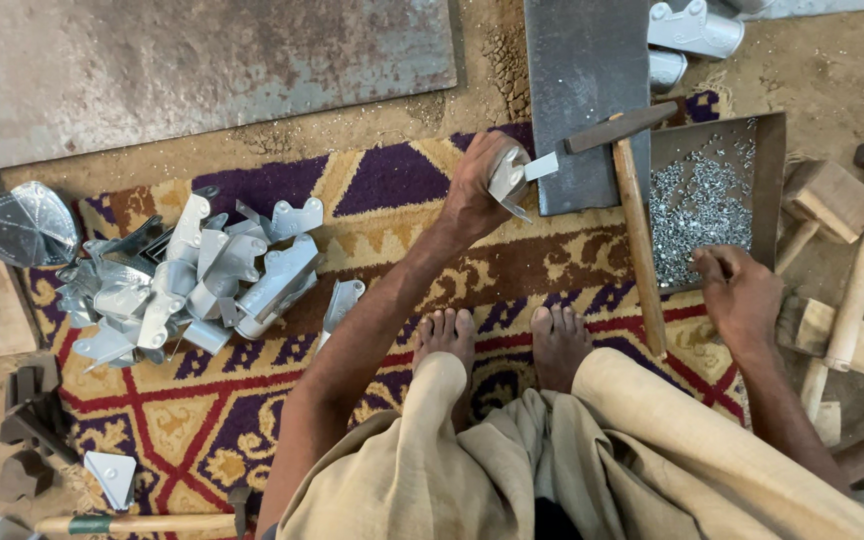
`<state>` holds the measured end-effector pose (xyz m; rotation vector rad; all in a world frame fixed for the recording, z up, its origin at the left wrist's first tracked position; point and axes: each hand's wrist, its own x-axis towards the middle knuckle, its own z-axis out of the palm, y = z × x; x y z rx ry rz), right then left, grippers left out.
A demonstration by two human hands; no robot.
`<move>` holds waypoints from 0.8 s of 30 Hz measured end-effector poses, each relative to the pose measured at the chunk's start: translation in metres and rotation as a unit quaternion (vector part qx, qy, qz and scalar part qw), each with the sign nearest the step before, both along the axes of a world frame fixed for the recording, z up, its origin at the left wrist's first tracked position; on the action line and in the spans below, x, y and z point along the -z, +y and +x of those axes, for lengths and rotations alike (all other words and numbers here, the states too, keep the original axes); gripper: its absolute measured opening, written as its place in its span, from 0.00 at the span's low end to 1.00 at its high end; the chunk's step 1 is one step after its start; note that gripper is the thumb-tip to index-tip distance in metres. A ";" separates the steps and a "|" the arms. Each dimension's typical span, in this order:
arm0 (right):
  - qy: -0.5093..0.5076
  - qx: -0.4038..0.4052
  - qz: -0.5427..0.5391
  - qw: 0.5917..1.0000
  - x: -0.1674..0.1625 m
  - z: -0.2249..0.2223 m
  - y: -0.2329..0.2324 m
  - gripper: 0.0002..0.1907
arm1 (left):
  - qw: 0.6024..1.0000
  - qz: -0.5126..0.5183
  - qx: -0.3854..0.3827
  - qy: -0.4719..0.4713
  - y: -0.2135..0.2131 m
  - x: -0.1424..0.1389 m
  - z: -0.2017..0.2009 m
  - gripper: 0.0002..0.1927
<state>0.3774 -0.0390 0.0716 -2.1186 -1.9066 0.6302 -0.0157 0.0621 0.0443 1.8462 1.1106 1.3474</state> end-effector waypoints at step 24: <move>-0.028 -0.320 0.275 0.906 -0.045 -0.177 0.106 0.27 | 0.993 -0.092 0.017 -0.067 -0.002 -0.004 -0.010 0.16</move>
